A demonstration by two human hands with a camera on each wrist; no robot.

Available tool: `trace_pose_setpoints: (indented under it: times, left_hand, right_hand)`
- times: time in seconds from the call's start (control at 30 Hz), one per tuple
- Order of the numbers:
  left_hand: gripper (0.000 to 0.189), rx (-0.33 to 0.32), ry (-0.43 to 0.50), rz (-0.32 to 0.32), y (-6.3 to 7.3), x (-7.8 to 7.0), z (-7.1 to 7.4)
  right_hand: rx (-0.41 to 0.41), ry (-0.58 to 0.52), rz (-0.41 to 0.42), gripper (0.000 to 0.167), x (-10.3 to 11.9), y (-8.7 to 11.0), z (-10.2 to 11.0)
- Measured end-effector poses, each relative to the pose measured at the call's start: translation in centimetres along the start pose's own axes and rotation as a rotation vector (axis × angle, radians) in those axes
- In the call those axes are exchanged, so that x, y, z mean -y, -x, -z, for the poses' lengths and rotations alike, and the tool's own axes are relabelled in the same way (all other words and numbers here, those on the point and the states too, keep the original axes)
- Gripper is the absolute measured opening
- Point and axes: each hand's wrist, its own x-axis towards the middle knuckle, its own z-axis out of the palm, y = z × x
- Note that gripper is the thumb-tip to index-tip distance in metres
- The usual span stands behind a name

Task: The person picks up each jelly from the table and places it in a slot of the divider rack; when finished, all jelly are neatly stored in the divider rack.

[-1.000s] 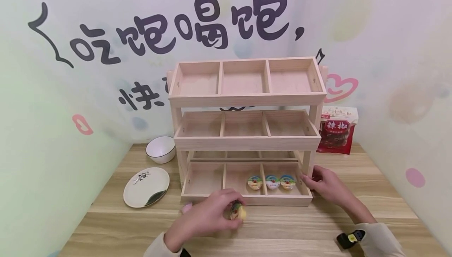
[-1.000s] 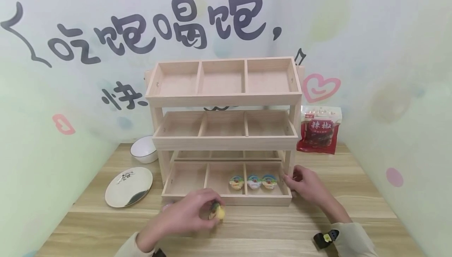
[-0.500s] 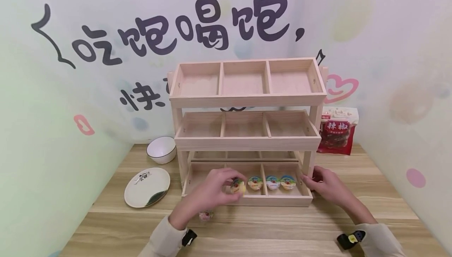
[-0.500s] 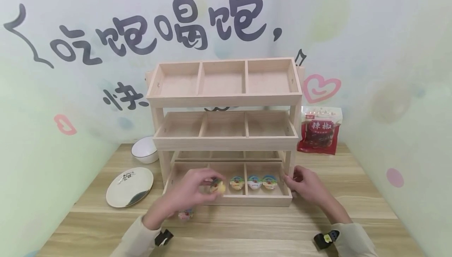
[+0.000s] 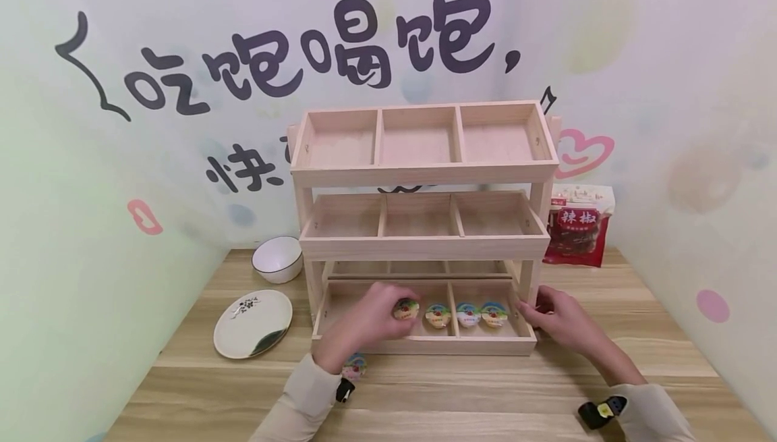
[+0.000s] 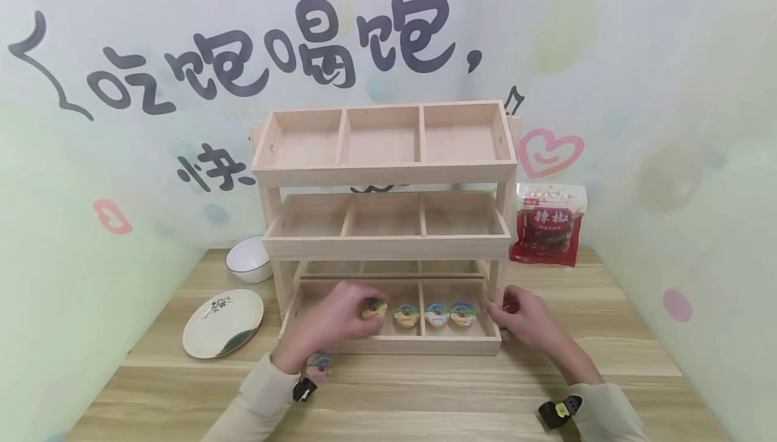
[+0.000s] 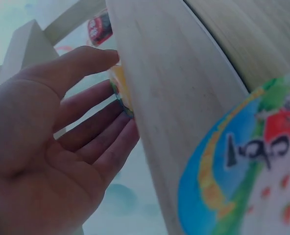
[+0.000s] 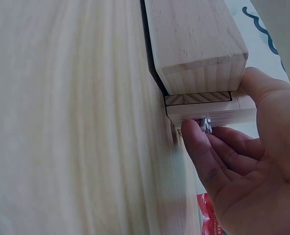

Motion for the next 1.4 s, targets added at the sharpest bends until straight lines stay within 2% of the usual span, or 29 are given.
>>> trace_pose_setpoints:
  times: [0.13,0.33,0.5,0.63,0.97,1.4]
  left_hand:
    - [0.036,0.025,-0.04,0.027,-0.3,0.4,-0.3]
    - [0.029,0.021,-0.079,-0.005,-0.5,0.7,-1.0]
    - [0.025,0.033,-0.063,-0.029,-0.6,0.7,-1.5]
    - [0.025,0.038,-0.049,-0.015,-0.6,0.8,-1.7]
    - [0.028,0.038,-0.042,0.002,-0.6,0.9,-1.6]
    - [0.03,0.036,-0.062,-0.021,-0.5,0.6,-1.5]
  right_hand:
    - [0.004,-0.003,0.0,0.058,0.0,0.0,0.0]
    - [0.004,0.0,-0.003,0.057,0.1,0.0,0.0]
    - [0.01,-0.004,-0.011,0.057,0.2,0.0,0.0]
    - [0.011,-0.008,-0.007,0.056,0.3,0.0,0.1]
    - [0.014,-0.014,-0.008,0.057,0.2,0.0,0.1]
    - [0.02,-0.012,-0.024,0.06,0.0,0.0,0.0]
